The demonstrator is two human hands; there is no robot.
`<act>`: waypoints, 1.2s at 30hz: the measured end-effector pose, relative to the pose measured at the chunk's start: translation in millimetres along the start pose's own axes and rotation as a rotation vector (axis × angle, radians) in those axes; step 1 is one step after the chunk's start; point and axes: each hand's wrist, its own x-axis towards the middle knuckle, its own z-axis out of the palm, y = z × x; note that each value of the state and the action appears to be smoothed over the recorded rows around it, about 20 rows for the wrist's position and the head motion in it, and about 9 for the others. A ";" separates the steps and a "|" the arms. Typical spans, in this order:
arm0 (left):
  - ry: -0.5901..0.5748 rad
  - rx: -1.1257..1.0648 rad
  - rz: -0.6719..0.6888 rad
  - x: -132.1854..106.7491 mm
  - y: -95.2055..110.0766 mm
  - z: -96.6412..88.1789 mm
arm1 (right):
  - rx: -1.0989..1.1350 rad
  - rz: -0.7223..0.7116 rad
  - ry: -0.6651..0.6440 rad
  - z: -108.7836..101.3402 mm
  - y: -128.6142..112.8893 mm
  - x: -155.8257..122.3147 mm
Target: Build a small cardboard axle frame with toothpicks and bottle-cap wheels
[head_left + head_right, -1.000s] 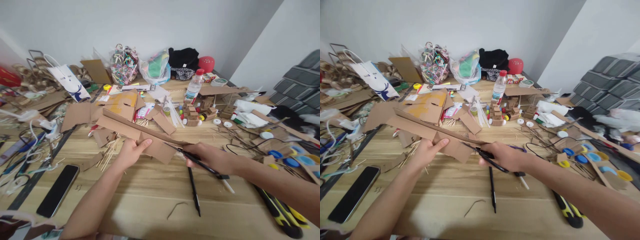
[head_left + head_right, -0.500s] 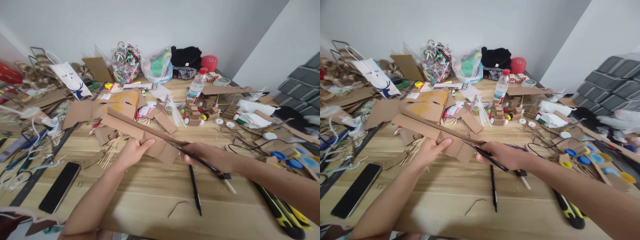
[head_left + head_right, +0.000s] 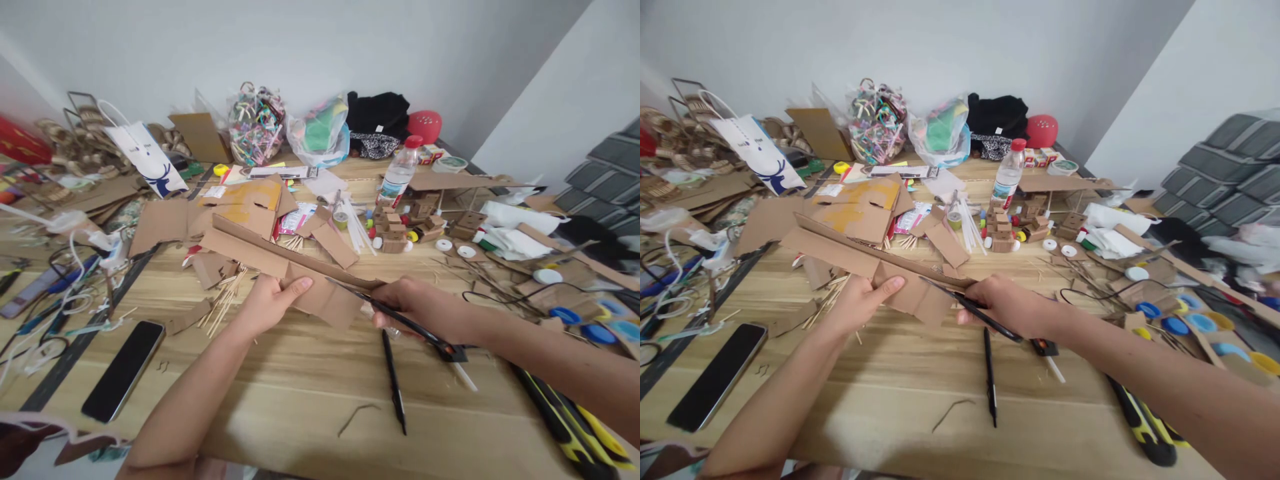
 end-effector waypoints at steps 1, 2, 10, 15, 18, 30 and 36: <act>0.006 -0.014 0.005 0.2 -0.5 0.0 | 0.003 0.006 -0.006 0.0 -0.2 -0.7; 0.004 -0.028 0.010 0.4 -0.7 0.0 | 0.007 0.008 -0.008 0.0 -0.3 -1.3; -0.050 -0.003 -0.013 0.3 3.8 0.8 | 0.002 -0.037 0.064 7.5 10.3 -0.9; -0.071 -0.035 0.058 0.5 9.8 2.3 | -0.005 -0.061 0.086 13.5 17.7 1.9; -0.066 -0.013 0.077 1.3 8.0 2.3 | 0.005 -0.025 0.013 11.9 14.8 2.1; 0.002 0.053 0.119 -7.9 10.5 1.2 | -0.080 -0.018 0.076 13.0 1.6 -3.8; 0.043 0.061 0.156 -4.3 11.6 0.5 | -0.083 -0.029 0.138 17.2 4.8 -1.0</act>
